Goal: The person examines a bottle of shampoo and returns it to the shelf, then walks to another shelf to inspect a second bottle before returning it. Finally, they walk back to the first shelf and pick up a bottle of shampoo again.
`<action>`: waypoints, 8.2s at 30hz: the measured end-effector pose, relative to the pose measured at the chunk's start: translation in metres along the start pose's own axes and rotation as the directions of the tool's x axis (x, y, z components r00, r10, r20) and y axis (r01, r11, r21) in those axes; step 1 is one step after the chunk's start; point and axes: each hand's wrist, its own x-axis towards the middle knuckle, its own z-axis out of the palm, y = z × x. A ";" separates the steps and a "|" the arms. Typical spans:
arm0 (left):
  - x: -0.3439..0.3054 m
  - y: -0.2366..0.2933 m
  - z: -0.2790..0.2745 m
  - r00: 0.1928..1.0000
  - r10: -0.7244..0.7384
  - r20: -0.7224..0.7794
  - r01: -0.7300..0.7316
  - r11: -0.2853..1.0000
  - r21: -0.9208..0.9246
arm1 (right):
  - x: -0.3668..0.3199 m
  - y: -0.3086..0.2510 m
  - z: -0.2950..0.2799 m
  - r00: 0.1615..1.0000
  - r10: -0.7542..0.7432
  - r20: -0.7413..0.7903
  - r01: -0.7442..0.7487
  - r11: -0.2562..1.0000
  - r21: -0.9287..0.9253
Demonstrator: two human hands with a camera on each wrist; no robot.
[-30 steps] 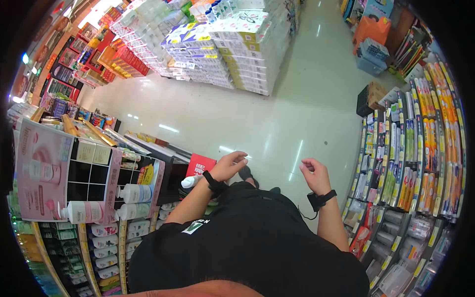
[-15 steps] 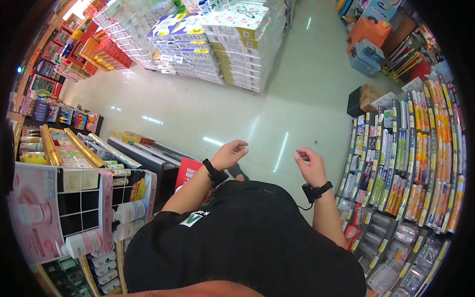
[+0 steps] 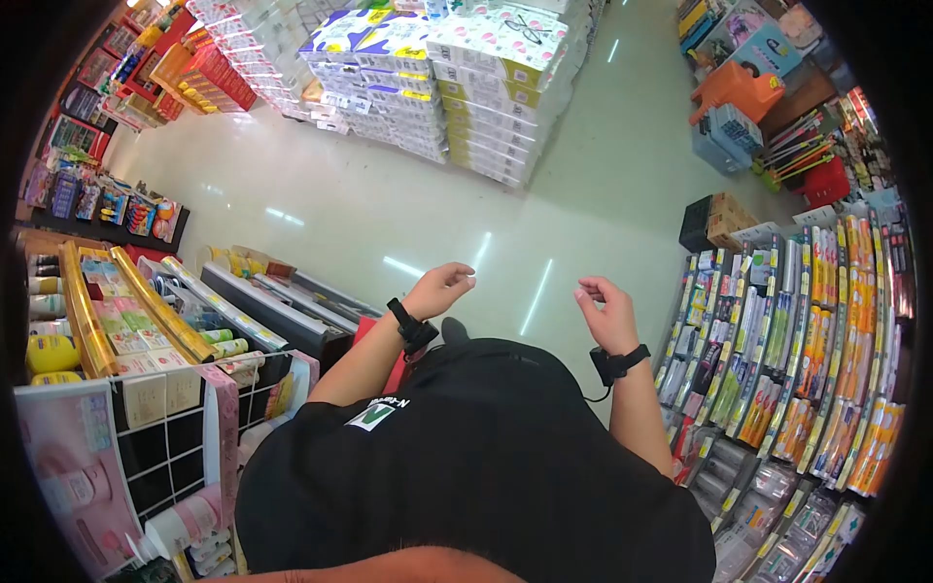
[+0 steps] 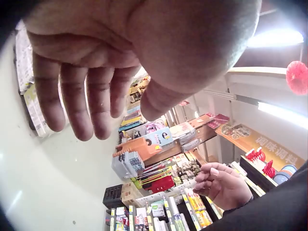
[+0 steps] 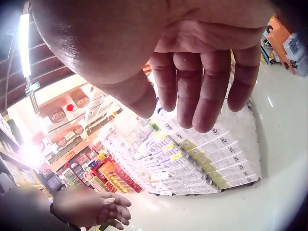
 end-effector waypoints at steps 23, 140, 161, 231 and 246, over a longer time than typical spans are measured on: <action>0.069 -0.025 -0.060 0.983 -0.086 -0.162 0.072 0.994 -0.088 | 0.146 -0.003 0.021 0.990 -0.061 0.129 0.061 0.998 0.009; 0.598 0.147 -0.208 0.885 -0.340 -0.319 0.029 0.723 -0.690 | 0.910 -0.096 -0.049 0.808 -0.479 0.343 0.523 0.851 -0.044; 0.643 0.156 -0.211 0.885 -0.369 -0.283 0.013 0.628 -0.778 | 0.941 -0.143 0.015 0.746 -0.603 0.283 0.640 0.767 -0.051; 0.416 0.105 -0.185 0.987 -0.081 0.136 0.151 0.745 -0.649 | 0.578 -0.162 -0.007 0.564 -0.674 0.477 0.644 0.720 0.256; 0.375 0.129 -0.097 0.976 -0.190 -0.108 0.085 0.785 -0.614 | 0.575 -0.135 -0.040 0.390 -0.753 0.530 0.542 0.653 0.529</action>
